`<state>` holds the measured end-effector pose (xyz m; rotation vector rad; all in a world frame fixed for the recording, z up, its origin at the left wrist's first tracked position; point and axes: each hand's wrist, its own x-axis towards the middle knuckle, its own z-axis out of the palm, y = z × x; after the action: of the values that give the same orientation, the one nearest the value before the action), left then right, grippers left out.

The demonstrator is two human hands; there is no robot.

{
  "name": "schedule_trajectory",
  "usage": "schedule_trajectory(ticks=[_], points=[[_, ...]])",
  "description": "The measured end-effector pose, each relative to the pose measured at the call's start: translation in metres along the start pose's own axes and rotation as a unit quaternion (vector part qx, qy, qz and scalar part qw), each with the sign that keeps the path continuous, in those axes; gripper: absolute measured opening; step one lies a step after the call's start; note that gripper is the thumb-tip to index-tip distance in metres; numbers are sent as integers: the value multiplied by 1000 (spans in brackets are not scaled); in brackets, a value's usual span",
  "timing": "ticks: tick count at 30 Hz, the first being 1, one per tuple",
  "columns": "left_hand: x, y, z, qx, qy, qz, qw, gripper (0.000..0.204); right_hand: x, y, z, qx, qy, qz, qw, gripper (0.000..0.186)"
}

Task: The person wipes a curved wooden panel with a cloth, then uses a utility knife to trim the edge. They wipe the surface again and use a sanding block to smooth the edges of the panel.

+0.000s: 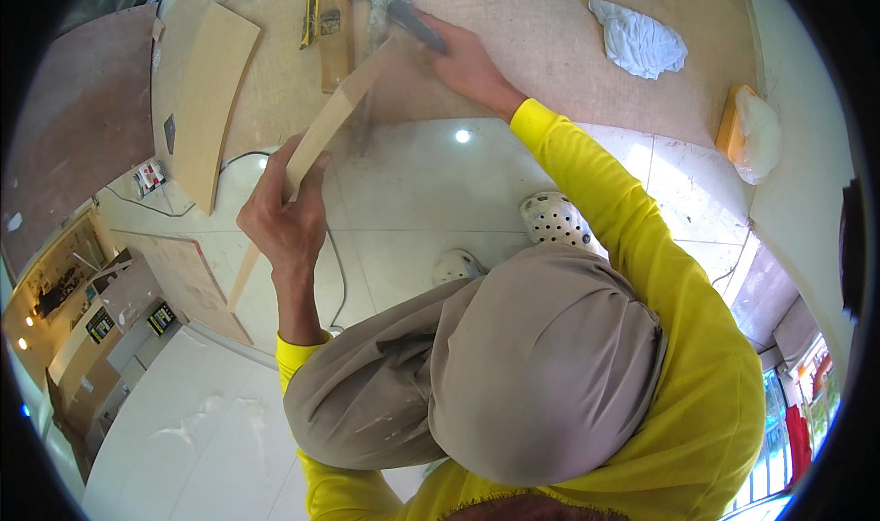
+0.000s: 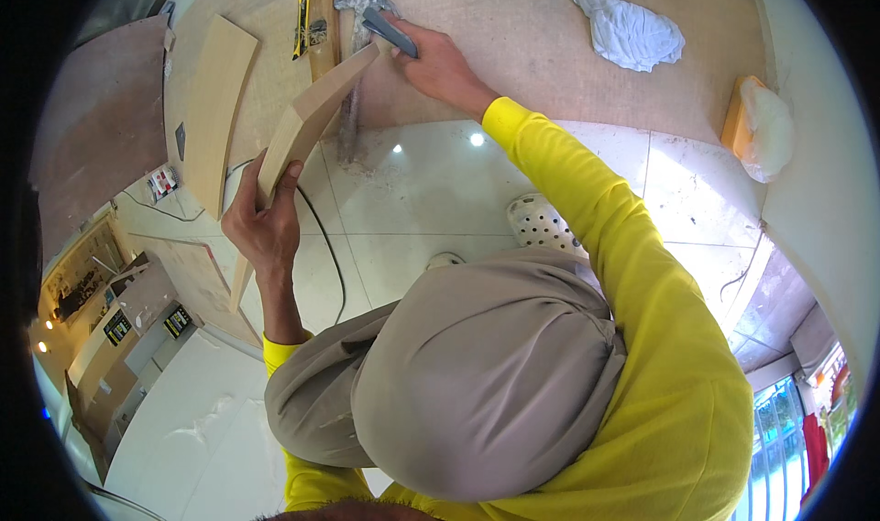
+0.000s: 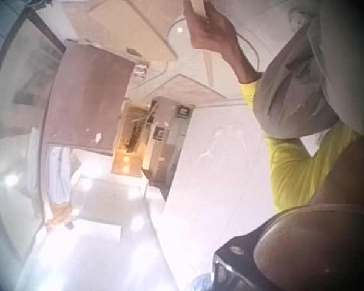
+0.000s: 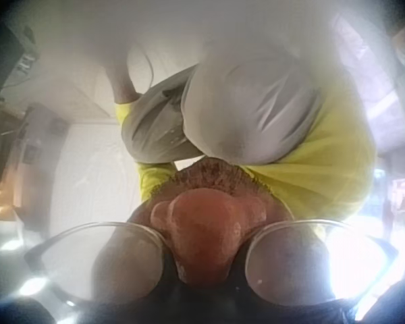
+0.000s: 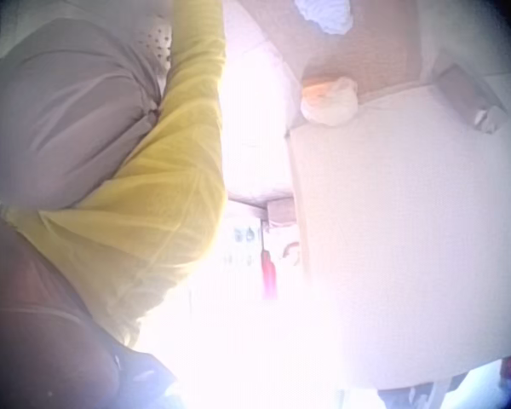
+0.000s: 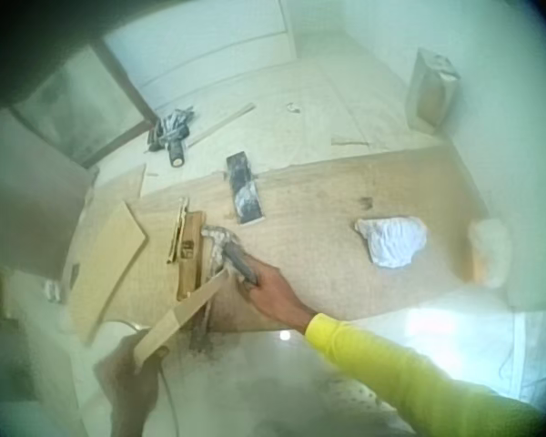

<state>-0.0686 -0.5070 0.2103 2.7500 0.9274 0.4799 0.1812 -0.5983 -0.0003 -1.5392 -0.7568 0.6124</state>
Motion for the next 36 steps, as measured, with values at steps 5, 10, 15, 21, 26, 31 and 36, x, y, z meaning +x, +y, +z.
schedule_trajectory(ticks=[5, 10, 15, 21, 26, 31, 36], points=[[-3, -3, 0, 4, 3, -2, 1000, 36, 0, -6, 7, 9, -13, 75, 997, 61], [1, -1, -1, -5, 0, -8, 1000, 34, -7, 1, 18, -10, 5, 65, 998, 65], [3, -2, 1, -19, -5, -24, 1000, 35, -39, -83, -1, 9, -50, 66, 997, 66], [-2, -1, -7, -3, -3, -31, 1000, 36, -56, -163, -40, 46, -59, -104, 992, 50], [-3, -2, -1, -12, -10, -26, 1000, 39, 6, -23, -42, -69, -57, -12, 996, 54], [-9, 0, 4, -18, -18, -27, 999, 39, 25, 13, -28, -155, -130, -37, 979, 58], [-28, -1, -4, -23, -4, -24, 999, 52, -18, -93, -44, -162, -161, -171, 958, 58]])
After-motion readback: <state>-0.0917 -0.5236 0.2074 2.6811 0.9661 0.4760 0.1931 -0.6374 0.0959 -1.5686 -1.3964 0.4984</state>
